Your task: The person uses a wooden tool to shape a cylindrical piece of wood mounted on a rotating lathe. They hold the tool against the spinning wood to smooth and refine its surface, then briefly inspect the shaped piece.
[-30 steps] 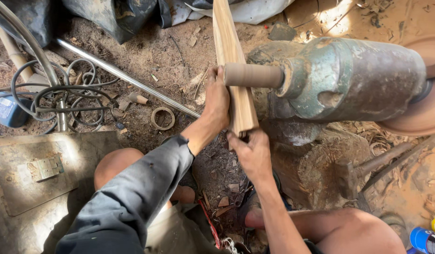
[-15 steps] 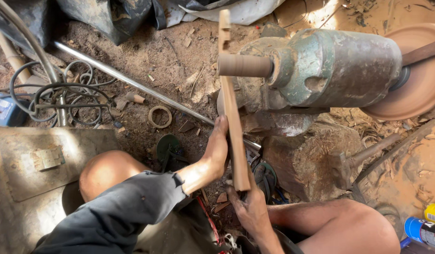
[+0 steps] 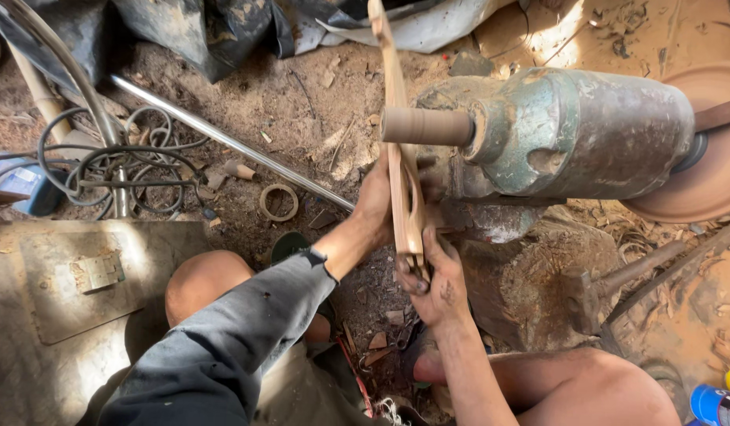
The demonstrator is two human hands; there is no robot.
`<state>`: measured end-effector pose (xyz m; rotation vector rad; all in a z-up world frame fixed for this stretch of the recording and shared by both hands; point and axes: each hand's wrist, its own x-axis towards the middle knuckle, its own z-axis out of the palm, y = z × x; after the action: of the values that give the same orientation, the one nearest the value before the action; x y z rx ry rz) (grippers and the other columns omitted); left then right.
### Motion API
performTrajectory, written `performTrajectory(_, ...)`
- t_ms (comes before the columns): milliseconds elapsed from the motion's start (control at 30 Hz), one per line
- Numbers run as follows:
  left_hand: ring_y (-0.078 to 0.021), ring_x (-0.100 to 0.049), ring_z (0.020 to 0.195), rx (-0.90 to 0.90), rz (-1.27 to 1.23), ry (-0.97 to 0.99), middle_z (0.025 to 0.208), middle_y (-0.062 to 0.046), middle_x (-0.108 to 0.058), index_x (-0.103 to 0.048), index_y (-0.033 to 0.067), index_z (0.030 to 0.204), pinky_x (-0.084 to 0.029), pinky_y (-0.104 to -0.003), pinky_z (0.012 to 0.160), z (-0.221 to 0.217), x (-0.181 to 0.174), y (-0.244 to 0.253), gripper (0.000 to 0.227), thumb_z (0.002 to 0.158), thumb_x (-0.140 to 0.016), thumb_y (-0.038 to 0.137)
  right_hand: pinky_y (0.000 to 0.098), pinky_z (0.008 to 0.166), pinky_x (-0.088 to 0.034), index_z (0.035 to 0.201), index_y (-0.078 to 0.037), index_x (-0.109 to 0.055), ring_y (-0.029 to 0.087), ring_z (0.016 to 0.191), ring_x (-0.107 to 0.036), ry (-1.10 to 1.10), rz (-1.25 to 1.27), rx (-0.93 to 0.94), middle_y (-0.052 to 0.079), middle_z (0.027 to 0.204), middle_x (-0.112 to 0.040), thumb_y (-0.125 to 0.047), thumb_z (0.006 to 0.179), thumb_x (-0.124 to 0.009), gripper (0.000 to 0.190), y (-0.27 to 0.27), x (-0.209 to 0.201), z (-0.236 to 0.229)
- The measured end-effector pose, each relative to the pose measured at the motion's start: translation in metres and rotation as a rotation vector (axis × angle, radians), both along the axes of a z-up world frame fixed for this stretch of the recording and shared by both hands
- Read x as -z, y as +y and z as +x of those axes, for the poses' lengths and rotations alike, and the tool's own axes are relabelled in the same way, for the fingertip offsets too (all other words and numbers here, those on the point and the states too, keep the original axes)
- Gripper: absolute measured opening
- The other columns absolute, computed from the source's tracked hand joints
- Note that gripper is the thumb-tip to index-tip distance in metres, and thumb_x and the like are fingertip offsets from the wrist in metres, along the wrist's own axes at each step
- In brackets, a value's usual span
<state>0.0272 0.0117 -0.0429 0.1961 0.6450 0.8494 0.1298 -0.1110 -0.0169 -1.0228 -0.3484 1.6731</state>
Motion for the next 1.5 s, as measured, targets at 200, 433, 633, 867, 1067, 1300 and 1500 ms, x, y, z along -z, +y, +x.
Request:
performTrajectory(200,-0.0229,-0.066,0.071,-0.084,0.087,0.076,0.089,-0.017,-0.068,-0.059,0.0004,0.114,-0.058,-0.038,0.061,0.01,0.017,0.049,0.053,0.106,-0.036,0.048,0.02,0.039,-0.028,0.102,-0.002,-0.056,0.007,0.042,-0.039,0.078,0.036,0.015,0.008,0.07,-0.06,-0.047,0.099,-0.062,0.046,0.045,0.008,-0.003)
performTrajectory(433,-0.0217,-0.064,0.061,-0.174,0.057,-0.019,0.078,-0.013,-0.063,-0.063,-0.0033,0.105,-0.058,-0.037,0.055,0.02,0.041,0.101,0.069,0.107,-0.036,0.06,0.0216,0.037,-0.025,0.099,-0.003,-0.057,0.007,0.042,-0.037,0.074,0.036,0.019,0.007,0.072,-0.061,-0.04,0.105,-0.054,0.038,0.09,0.023,0.002)
performTrajectory(633,-0.0229,-0.067,0.062,-0.17,-0.019,0.063,0.079,-0.014,-0.067,-0.06,-0.0024,0.112,-0.062,-0.04,0.054,0.024,0.037,0.125,0.066,0.104,-0.032,0.057,0.0222,0.037,-0.024,0.104,-0.007,-0.06,0.007,0.042,-0.036,0.076,0.03,0.039,0.007,0.071,-0.061,-0.019,0.103,-0.046,0.019,0.113,0.029,0.006)
performTrajectory(867,-0.0229,-0.068,0.068,-0.214,0.029,0.033,0.092,-0.018,-0.068,-0.055,0.0007,0.123,-0.063,-0.039,0.059,0.034,0.051,0.14,0.059,0.105,-0.031,0.051,0.0228,0.04,-0.026,0.103,-0.004,-0.059,0.008,0.045,-0.037,0.113,0.036,0.039,0.01,0.076,-0.061,-0.018,0.104,-0.045,0.02,0.126,0.039,0.015)
performTrajectory(1067,-0.0258,-0.07,0.07,-0.209,-0.01,0.045,0.091,-0.02,-0.069,-0.056,-0.0054,0.122,-0.065,-0.041,0.06,0.033,0.052,0.144,0.066,0.106,-0.029,0.053,0.023,0.041,-0.027,0.103,-0.002,-0.059,0.008,0.045,-0.037,0.11,0.008,0.038,0.011,0.077,-0.061,-0.019,0.103,-0.044,0.022,0.13,0.04,0.017)
performTrajectory(1300,-0.0228,-0.067,0.064,-0.206,-0.021,0.041,0.083,-0.015,-0.067,-0.058,-0.0015,0.114,-0.062,-0.038,0.052,0.032,0.039,0.122,0.063,0.102,-0.035,0.056,0.0228,0.037,-0.024,0.109,-0.006,-0.058,0.008,0.043,-0.037,0.055,0.092,0.057,0.009,0.078,-0.062,-0.024,0.104,-0.052,0.019,0.106,0.03,0.009)
performTrajectory(1500,-0.0179,-0.061,0.06,-0.253,0.096,-0.129,0.076,-0.009,-0.065,-0.059,-0.0006,0.106,-0.055,-0.032,0.049,0.029,0.034,0.071,0.064,0.105,-0.045,0.062,0.0189,0.036,-0.024,0.111,-0.004,-0.061,0.006,0.039,-0.037,0.055,0.065,0.035,0.007,0.067,-0.061,-0.045,0.096,-0.066,0.044,0.067,0.014,0.008)
